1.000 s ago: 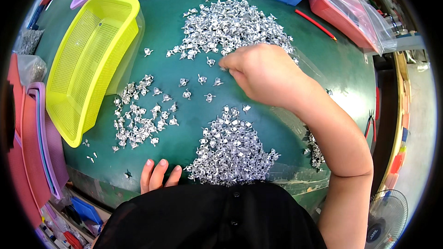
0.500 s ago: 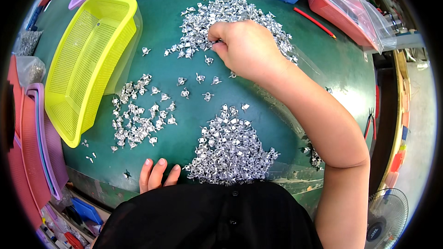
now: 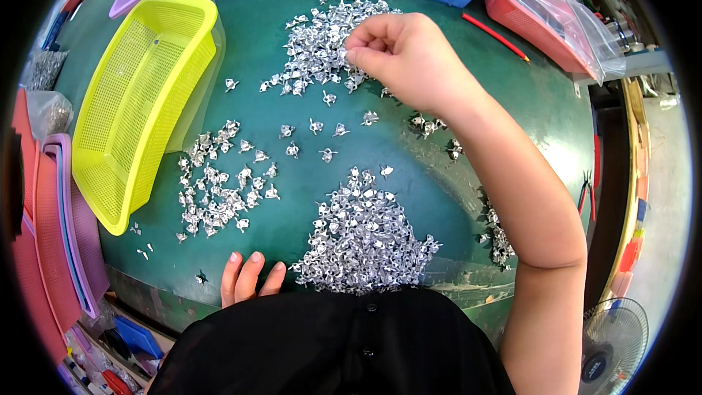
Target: The person sorts small silver metallic components on a green table, picking them up and moving them into piles. They occasionally inspect individual pieces and use their hands to gather and separate the items.
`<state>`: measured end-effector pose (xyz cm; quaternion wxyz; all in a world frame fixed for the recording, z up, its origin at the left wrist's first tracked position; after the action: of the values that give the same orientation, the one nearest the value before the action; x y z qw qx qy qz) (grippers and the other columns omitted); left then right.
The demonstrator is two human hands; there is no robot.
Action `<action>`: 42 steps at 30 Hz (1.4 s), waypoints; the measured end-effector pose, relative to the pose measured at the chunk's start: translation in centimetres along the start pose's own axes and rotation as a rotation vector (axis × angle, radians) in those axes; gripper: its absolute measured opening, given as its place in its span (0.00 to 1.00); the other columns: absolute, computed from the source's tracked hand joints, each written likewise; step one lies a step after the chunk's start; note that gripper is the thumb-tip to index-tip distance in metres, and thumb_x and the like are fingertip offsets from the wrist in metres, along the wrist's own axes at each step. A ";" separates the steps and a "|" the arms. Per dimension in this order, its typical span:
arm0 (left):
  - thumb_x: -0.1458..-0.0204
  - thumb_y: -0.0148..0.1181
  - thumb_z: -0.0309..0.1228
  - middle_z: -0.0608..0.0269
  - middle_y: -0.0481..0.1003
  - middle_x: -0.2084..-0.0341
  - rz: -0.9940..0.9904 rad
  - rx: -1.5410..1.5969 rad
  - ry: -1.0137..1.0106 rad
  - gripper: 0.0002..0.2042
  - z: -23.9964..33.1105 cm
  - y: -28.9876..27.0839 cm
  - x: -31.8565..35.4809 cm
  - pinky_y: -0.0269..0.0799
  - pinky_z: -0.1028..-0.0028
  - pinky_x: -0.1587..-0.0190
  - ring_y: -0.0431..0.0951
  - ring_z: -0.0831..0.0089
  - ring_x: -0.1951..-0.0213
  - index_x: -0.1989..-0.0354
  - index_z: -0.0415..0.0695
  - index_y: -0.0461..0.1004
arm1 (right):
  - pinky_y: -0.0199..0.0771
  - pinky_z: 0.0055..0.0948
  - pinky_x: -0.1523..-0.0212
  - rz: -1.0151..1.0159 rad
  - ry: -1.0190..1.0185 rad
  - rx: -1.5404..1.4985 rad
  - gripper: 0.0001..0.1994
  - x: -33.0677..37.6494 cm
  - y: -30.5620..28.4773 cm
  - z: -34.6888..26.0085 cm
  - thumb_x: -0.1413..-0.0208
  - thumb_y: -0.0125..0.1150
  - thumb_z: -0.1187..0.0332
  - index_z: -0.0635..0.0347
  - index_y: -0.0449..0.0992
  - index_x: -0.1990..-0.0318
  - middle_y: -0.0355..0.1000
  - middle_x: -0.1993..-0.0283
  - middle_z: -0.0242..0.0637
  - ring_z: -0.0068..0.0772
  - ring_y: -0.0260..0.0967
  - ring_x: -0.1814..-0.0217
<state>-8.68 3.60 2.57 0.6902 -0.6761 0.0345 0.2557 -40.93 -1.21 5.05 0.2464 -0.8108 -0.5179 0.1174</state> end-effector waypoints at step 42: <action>0.43 0.50 0.34 0.57 0.74 0.59 -0.046 0.029 -0.021 0.12 0.0 0.7 1.2 0.72 0.53 0.49 0.72 0.53 0.50 0.62 0.38 0.75 | 0.73 0.40 0.63 -0.073 -0.361 0.533 0.05 2.5 0.9 -1.3 0.53 0.58 0.73 0.61 0.78 0.68 0.75 0.69 0.40 0.46 0.73 0.65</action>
<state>-7.90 3.96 1.45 0.7058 -0.6640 0.0154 0.2464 -38.58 0.40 5.84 0.3582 -0.6647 -0.5329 0.3820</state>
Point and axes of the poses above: each hand's wrist, its own x-axis away from the middle knuckle, its own y-axis out of the palm, z = x × y, the point moved 5 cm from there along -x, towards the middle knuckle
